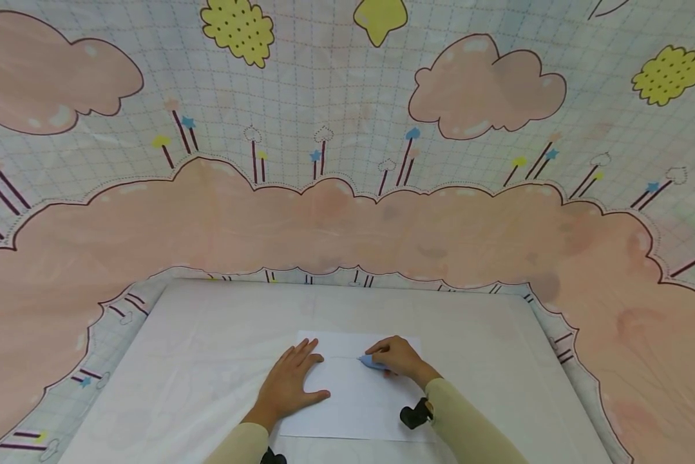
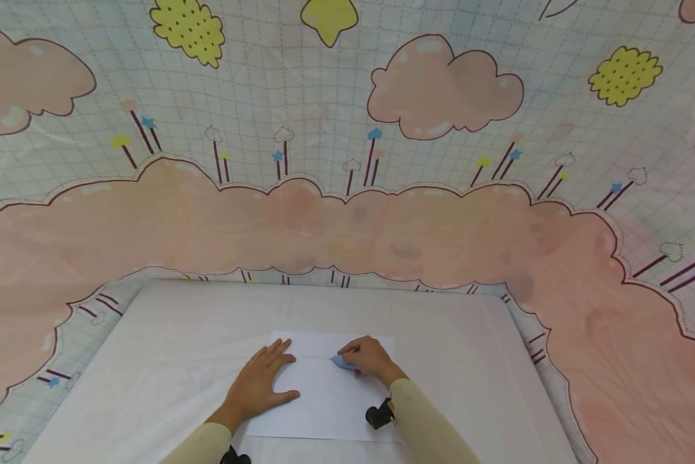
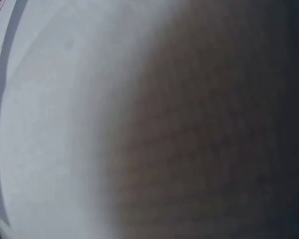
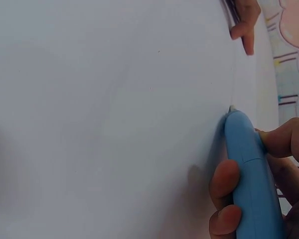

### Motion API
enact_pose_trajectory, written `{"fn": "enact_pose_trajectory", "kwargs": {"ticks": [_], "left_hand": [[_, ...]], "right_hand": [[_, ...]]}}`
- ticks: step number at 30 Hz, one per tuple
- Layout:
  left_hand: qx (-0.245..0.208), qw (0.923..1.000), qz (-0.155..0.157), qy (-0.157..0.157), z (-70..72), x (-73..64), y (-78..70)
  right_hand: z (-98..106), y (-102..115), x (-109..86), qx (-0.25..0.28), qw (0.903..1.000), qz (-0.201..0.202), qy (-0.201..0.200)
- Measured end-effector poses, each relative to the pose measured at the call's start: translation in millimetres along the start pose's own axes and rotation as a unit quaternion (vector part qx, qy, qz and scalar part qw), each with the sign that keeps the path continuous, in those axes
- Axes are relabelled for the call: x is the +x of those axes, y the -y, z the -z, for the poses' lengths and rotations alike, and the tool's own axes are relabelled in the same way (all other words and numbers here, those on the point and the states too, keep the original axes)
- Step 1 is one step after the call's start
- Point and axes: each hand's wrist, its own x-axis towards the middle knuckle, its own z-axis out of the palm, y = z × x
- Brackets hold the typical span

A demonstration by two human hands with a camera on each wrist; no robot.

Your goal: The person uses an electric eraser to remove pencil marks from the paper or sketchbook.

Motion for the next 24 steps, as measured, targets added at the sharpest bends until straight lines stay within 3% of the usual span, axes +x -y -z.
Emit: {"fn": "enact_pose_trajectory", "kwargs": {"ticks": [10, 19, 24], "left_hand": [[-0.001, 0.9997, -0.008, -0.022, -2.0, -1.1, 0.5], [0.001, 1.0000, 0.003, -0.001, 1.3, -2.5, -0.3], [-0.011, 0.9996, -0.022, -0.016, 3.2, -2.4, -0.3]], "right_hand": [[-2.7, -1.8, 3.9, -0.003, 1.0000, 0.008, 0.000], [-4.4, -1.3, 4.2, -0.008, 0.9999, 0.008, 0.002], [-2.8, -1.1, 3.8, -0.009, 0.9999, 0.009, 0.001]]}}
